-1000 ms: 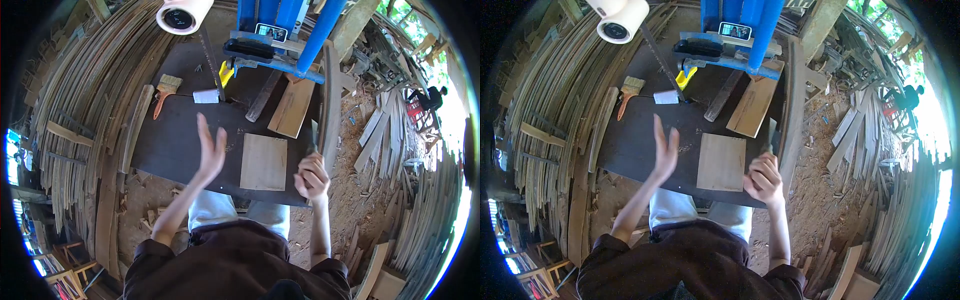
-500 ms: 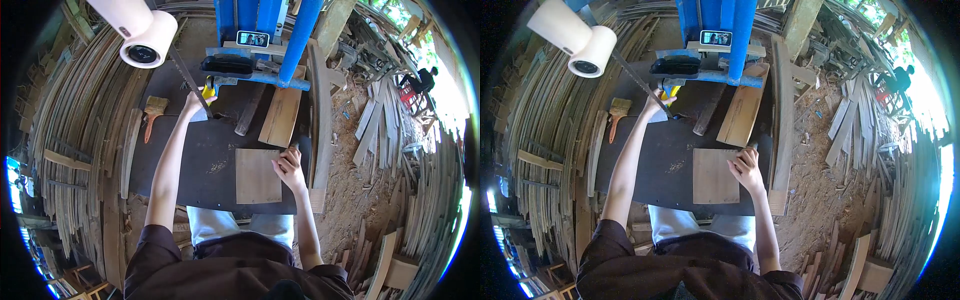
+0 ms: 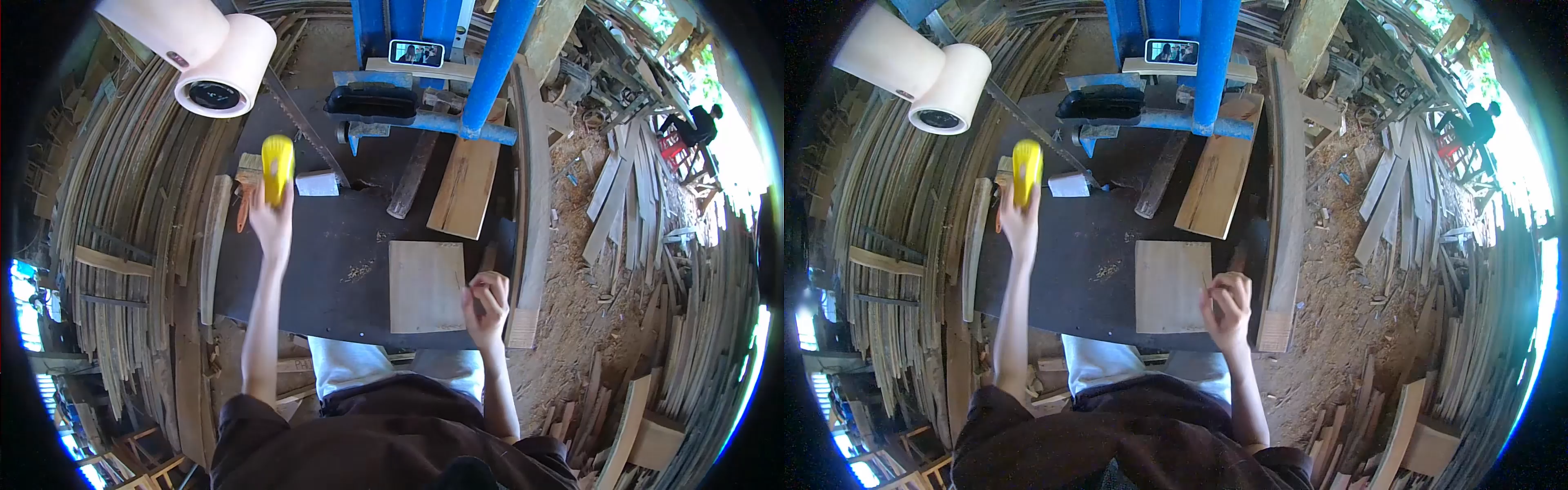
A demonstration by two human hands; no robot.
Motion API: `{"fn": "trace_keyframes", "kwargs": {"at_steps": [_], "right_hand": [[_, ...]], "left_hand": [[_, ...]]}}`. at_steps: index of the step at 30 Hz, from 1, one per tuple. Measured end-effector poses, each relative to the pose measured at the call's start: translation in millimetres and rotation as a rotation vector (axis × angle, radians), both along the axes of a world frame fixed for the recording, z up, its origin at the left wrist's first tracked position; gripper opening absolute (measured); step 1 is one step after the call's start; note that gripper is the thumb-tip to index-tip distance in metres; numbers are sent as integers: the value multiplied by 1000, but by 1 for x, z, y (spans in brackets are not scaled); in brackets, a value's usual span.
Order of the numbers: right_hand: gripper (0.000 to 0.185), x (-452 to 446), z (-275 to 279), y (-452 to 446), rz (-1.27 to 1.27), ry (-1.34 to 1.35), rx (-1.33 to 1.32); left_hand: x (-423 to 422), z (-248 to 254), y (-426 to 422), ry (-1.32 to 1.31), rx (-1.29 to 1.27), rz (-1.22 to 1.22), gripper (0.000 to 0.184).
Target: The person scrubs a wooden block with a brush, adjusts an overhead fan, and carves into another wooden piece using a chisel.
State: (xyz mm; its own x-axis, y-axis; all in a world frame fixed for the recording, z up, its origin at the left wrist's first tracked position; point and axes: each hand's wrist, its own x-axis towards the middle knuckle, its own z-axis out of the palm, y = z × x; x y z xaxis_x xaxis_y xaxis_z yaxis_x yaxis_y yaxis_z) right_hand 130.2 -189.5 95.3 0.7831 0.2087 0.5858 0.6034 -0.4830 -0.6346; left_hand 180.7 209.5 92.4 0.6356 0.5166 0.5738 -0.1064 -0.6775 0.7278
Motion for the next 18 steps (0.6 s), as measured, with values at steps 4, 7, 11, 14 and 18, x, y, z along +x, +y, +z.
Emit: {"fn": "trace_keyframes", "kwargs": {"at_steps": [4, 7, 11, 14, 18], "right_hand": [[18, -28, 2, 38, 122, 43, 5], [23, -35, -1, 45, 114, 18, -31], [28, -32, -28, 28, -56, 23, -28], [28, -28, -41, 18, -81, 68, -25], [24, -20, -48, 15, -82, 112, 10]], "left_hand": [[-125, -11, -90, 194, 16, -51, 54], [-179, -21, -160, 351, -26, -324, 58], [-196, -51, -199, 315, 37, -450, 71], [-186, -47, -208, 369, 63, -443, 82], [-165, -20, -211, 665, 230, -436, 98]]}}
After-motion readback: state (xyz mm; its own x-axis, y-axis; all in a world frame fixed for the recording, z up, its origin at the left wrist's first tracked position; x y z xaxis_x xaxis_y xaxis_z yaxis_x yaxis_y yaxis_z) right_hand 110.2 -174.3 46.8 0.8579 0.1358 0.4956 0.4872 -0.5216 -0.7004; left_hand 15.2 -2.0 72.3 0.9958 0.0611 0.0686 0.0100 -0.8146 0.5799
